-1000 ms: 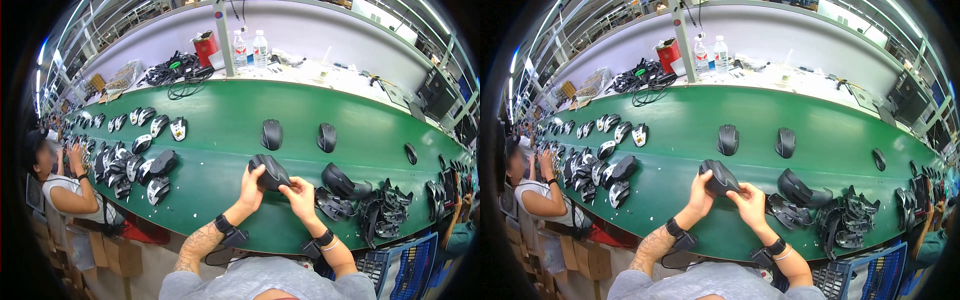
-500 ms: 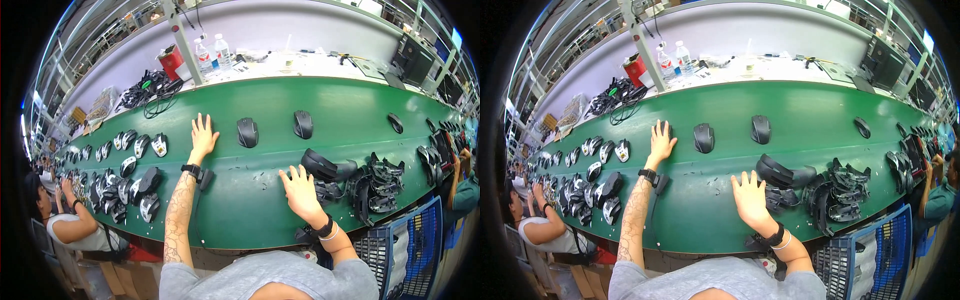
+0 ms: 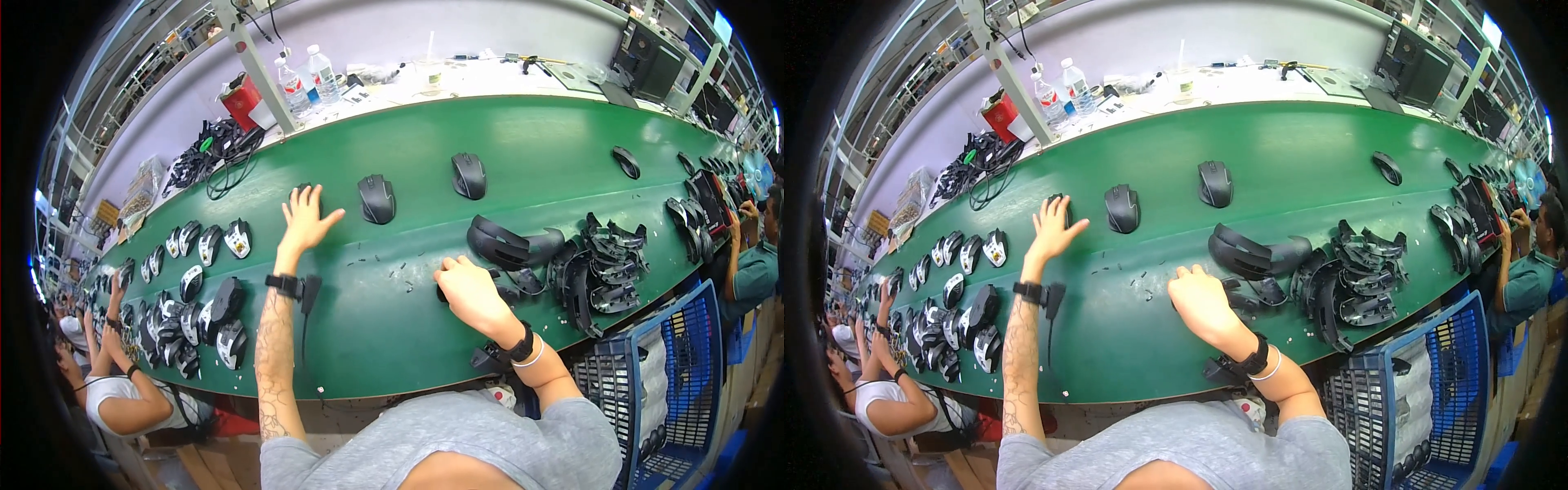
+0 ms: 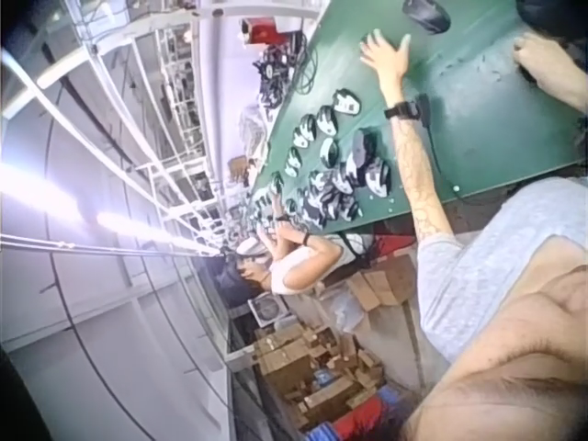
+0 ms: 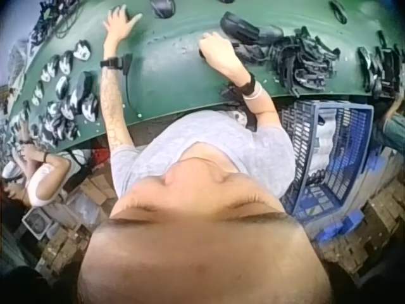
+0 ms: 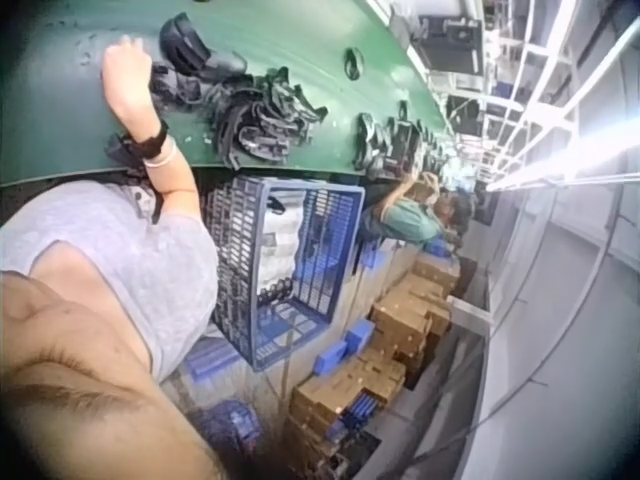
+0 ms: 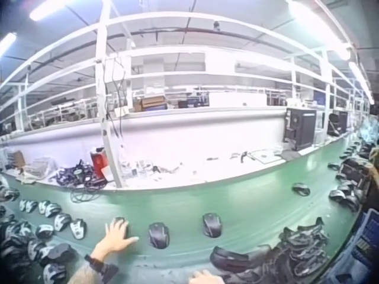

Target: Manually assemble and inspect computer mice on a production line.

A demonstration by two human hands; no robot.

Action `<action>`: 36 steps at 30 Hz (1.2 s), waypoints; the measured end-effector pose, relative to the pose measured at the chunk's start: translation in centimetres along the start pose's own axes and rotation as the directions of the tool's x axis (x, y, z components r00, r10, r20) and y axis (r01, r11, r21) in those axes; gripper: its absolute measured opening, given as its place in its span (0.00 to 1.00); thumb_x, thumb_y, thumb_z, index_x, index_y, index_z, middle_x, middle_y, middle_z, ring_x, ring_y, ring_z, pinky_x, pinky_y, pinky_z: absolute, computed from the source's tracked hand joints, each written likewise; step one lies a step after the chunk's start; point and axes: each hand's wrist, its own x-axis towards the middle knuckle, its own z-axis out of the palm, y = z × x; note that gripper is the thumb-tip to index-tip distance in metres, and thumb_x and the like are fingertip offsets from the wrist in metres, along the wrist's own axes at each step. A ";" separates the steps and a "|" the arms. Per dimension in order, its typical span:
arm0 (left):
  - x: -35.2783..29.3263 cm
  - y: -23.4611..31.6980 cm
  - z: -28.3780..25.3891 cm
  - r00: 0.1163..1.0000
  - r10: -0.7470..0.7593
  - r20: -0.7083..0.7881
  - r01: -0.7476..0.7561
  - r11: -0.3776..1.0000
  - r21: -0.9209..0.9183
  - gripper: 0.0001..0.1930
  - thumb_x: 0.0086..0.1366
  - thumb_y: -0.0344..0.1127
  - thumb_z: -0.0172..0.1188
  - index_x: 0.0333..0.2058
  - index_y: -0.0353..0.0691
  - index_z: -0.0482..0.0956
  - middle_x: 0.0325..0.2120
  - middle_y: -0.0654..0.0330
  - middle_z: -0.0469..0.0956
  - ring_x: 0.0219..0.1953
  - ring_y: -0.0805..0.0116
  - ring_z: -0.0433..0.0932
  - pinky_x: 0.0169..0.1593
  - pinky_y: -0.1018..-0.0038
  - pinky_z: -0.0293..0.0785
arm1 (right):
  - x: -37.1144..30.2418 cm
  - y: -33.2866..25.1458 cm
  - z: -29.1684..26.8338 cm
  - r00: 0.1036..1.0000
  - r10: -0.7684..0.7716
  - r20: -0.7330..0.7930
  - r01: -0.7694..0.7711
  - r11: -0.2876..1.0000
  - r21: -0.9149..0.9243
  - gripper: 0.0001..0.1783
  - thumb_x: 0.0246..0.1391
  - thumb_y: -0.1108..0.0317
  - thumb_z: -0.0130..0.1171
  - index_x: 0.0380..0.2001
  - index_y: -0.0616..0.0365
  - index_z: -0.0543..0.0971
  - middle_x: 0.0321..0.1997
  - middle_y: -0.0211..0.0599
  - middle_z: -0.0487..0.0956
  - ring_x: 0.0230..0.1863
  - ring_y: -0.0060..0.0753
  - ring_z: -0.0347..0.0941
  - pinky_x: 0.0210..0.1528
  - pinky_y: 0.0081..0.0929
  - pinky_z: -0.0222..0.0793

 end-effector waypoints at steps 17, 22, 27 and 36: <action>-12.4 14.4 2.1 0.835 0.546 0.065 -0.236 0.462 -0.855 0.29 0.55 0.35 0.63 0.55 0.38 0.62 0.47 0.53 0.69 0.50 0.63 0.69 0.52 0.67 0.66 | -0.2 0.6 -1.7 0.995 -0.063 -0.080 0.076 0.981 0.179 0.14 0.37 0.79 0.55 0.32 0.59 0.78 0.33 0.35 0.75 0.37 0.40 0.70 0.42 0.34 0.66; -12.6 14.5 3.3 0.907 0.405 0.113 -0.008 0.286 -0.958 0.26 0.59 0.25 0.57 0.56 0.39 0.62 0.40 0.59 0.73 0.40 0.75 0.74 0.45 0.77 0.71 | -0.1 0.4 -1.0 0.989 0.024 -0.143 0.018 0.958 0.285 0.21 0.44 0.71 0.59 0.45 0.59 0.72 0.41 0.41 0.72 0.43 0.42 0.69 0.45 0.36 0.66; -13.1 14.5 4.0 0.932 0.358 0.062 -0.055 0.307 -0.950 0.26 0.58 0.28 0.60 0.55 0.39 0.65 0.40 0.54 0.74 0.32 0.75 0.76 0.37 0.76 0.74 | -0.8 1.8 -1.3 1.000 0.008 0.012 -0.012 0.941 0.339 0.34 0.43 0.66 0.63 0.55 0.61 0.64 0.51 0.44 0.67 0.49 0.46 0.65 0.52 0.34 0.64; -13.8 13.3 2.5 0.931 0.350 0.100 -0.122 0.558 -0.821 0.21 0.56 0.32 0.62 0.47 0.33 0.68 0.29 0.52 0.78 0.31 0.66 0.79 0.36 0.72 0.74 | -1.0 1.2 -0.3 0.979 0.022 0.201 -0.072 0.967 0.245 0.42 0.30 0.76 0.68 0.54 0.62 0.63 0.47 0.44 0.69 0.48 0.47 0.67 0.49 0.35 0.68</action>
